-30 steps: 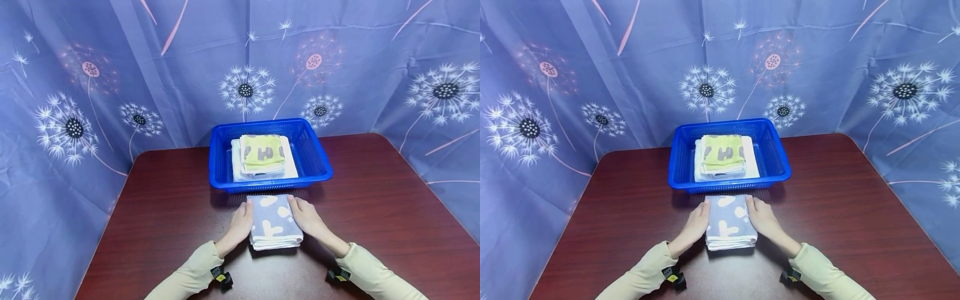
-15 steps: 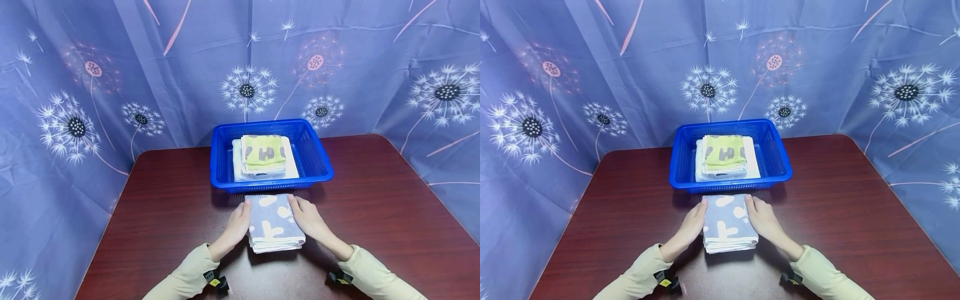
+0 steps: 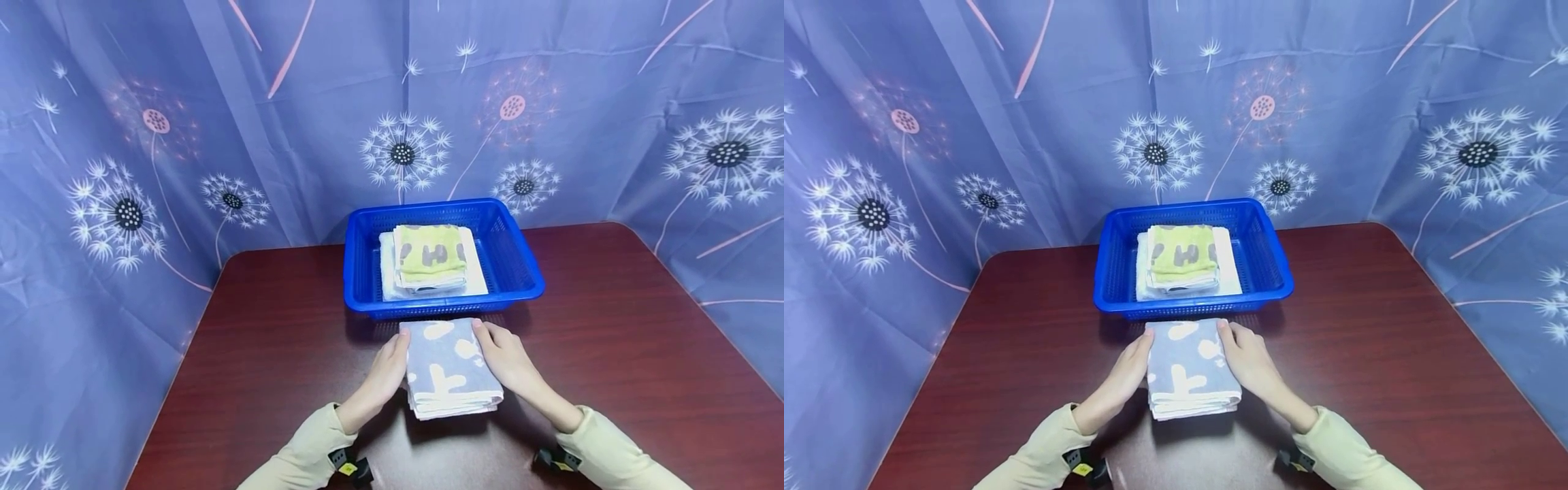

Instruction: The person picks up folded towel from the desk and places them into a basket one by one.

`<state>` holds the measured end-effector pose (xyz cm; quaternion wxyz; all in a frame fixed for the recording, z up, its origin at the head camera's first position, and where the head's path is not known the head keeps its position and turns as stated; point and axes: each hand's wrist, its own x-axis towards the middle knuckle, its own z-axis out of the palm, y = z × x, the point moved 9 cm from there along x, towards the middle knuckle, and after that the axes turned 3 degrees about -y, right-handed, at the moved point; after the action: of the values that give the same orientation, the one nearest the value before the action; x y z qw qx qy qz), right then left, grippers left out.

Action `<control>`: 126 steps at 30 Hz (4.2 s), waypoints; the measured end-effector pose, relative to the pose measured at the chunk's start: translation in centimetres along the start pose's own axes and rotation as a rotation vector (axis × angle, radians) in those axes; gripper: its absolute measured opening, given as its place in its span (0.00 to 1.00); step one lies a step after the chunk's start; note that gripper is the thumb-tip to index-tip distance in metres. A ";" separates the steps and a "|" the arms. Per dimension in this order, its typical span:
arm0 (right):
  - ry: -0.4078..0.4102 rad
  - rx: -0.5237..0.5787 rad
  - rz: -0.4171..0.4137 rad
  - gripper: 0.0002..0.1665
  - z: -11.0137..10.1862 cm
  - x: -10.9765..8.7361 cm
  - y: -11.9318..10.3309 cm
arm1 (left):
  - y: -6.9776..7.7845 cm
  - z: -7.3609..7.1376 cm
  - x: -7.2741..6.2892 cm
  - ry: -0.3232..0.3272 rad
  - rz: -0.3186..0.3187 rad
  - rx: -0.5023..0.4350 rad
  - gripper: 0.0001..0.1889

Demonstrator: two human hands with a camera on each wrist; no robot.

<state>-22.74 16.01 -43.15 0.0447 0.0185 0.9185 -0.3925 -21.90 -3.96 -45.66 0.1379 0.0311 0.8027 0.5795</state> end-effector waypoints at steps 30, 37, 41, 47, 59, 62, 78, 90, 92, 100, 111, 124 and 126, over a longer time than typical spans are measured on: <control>0.040 0.075 -0.059 0.27 -1.6 0.1 -1.7 | 2.3 -0.4 -0.6 0.020 0.003 -0.092 0.33; 0.051 0.072 -0.066 0.27 -2.2 0.5 -2.0 | 3.1 -0.8 0.0 0.041 0.029 -0.059 0.29; 0.055 0.078 -0.069 0.27 -2.7 0.8 -2.3 | 3.7 -0.9 0.4 0.035 0.040 -0.073 0.28; 0.049 0.079 -0.067 0.26 -3.1 1.5 -2.5 | 4.1 -1.0 1.1 0.006 0.020 -0.161 0.26; 0.055 0.089 -0.057 0.27 -3.8 2.7 -2.8 | 4.5 -0.8 2.8 -0.051 -0.009 -0.262 0.29; 0.054 0.102 -0.053 0.28 -4.0 2.9 -2.9 | 4.8 -0.8 3.2 -0.065 -0.011 -0.290 0.30; 0.064 0.121 -0.034 0.33 -4.6 4.6 -3.3 | 5.6 -1.5 5.1 -0.048 -0.017 -0.255 0.30; 0.065 0.196 0.004 0.33 -4.6 6.1 -3.4 | 6.4 -2.4 6.8 0.028 -0.027 -0.196 0.31; 0.063 0.203 0.008 0.34 -4.6 6.5 -3.4 | 6.4 -2.5 7.1 0.030 -0.027 -0.193 0.31; 0.044 0.209 0.025 0.35 -4.4 7.6 -3.2 | 6.8 -2.8 7.8 0.040 -0.013 -0.200 0.30; 0.066 0.168 0.009 0.36 -5.1 8.9 -4.4 | 7.3 -3.6 9.5 0.075 -0.018 -0.198 0.30; 0.058 0.169 0.028 0.36 -5.2 10.9 -4.5 | 7.4 -4.5 11.4 0.122 -0.055 -0.168 0.24; 0.059 0.165 0.033 0.36 -5.2 11.2 -4.5 | 7.5 -4.6 11.7 0.123 -0.053 -0.163 0.23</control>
<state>-34.51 16.66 -37.46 0.0224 0.0490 0.8834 -0.4655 -35.11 -3.31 -39.47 0.1056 -0.0372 0.7604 0.6398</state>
